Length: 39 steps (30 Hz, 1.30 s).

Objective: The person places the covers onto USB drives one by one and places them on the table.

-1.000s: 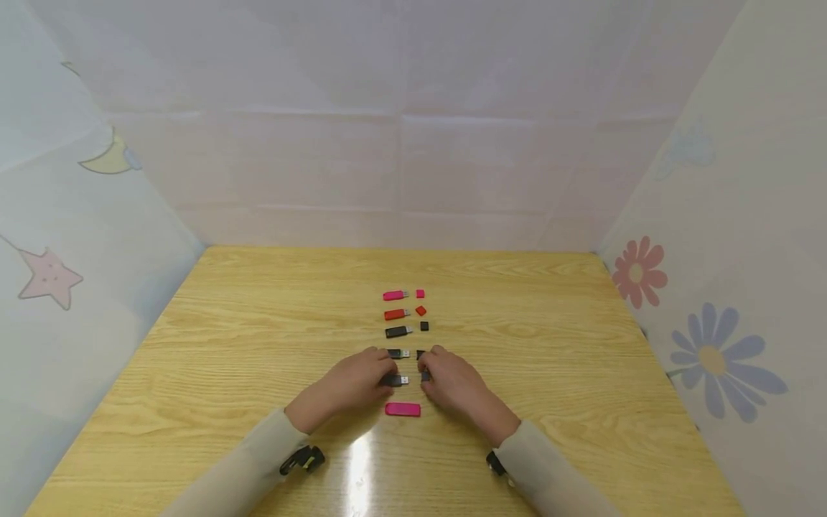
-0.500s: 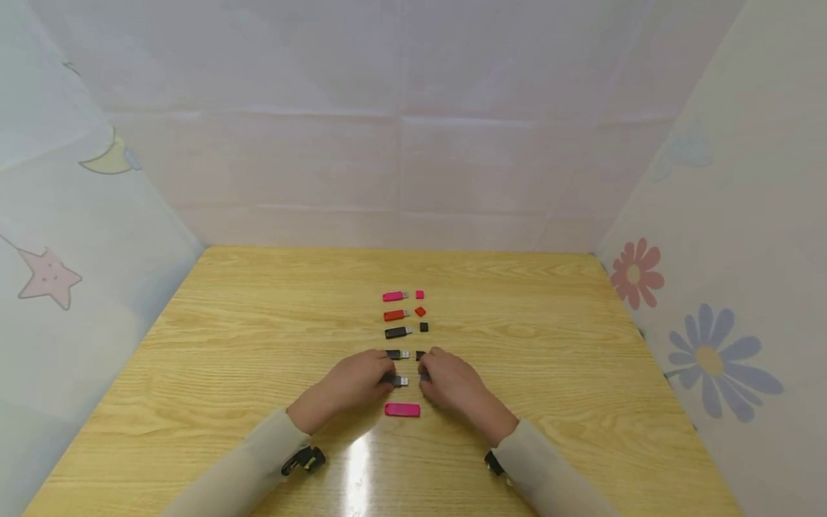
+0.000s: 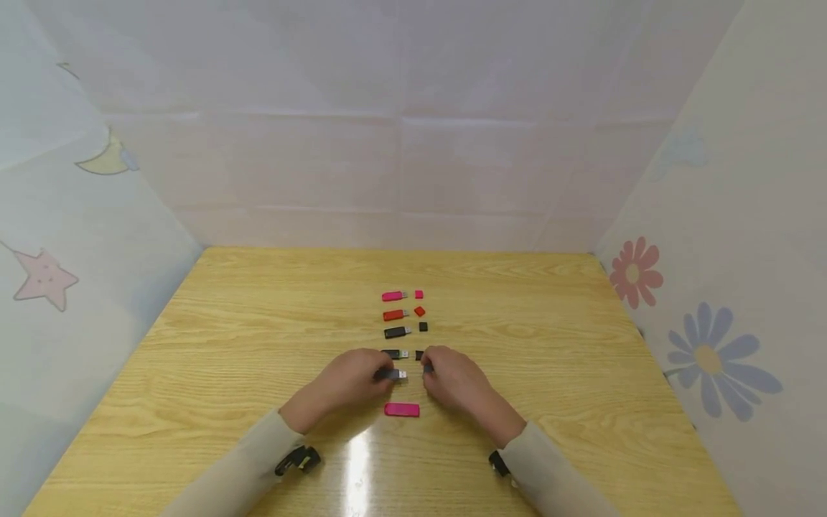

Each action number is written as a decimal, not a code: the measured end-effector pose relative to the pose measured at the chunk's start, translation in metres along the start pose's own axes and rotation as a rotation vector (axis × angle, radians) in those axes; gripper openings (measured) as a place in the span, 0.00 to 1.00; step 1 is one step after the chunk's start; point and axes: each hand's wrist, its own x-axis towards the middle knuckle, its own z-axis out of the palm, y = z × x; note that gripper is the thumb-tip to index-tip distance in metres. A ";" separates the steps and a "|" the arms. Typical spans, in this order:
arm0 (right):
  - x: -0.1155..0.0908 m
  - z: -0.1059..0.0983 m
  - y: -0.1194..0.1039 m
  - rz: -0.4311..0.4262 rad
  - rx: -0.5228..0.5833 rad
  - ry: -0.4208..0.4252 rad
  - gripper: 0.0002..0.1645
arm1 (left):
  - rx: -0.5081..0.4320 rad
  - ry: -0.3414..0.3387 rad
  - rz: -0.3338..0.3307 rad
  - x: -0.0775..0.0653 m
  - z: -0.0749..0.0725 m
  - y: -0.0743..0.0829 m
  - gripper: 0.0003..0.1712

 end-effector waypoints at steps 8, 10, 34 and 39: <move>0.000 -0.003 0.000 -0.026 0.049 0.031 0.10 | 0.002 0.075 0.057 -0.003 -0.005 -0.001 0.06; -0.001 -0.004 -0.002 -0.032 0.060 0.043 0.10 | 0.005 0.090 0.072 -0.004 -0.007 0.000 0.05; -0.026 -0.014 -0.010 -0.161 0.299 0.145 0.13 | 0.018 0.190 0.201 -0.019 -0.016 0.003 0.11; -0.032 -0.014 -0.011 -0.159 0.379 0.140 0.11 | -0.014 0.199 0.214 -0.023 -0.017 0.006 0.10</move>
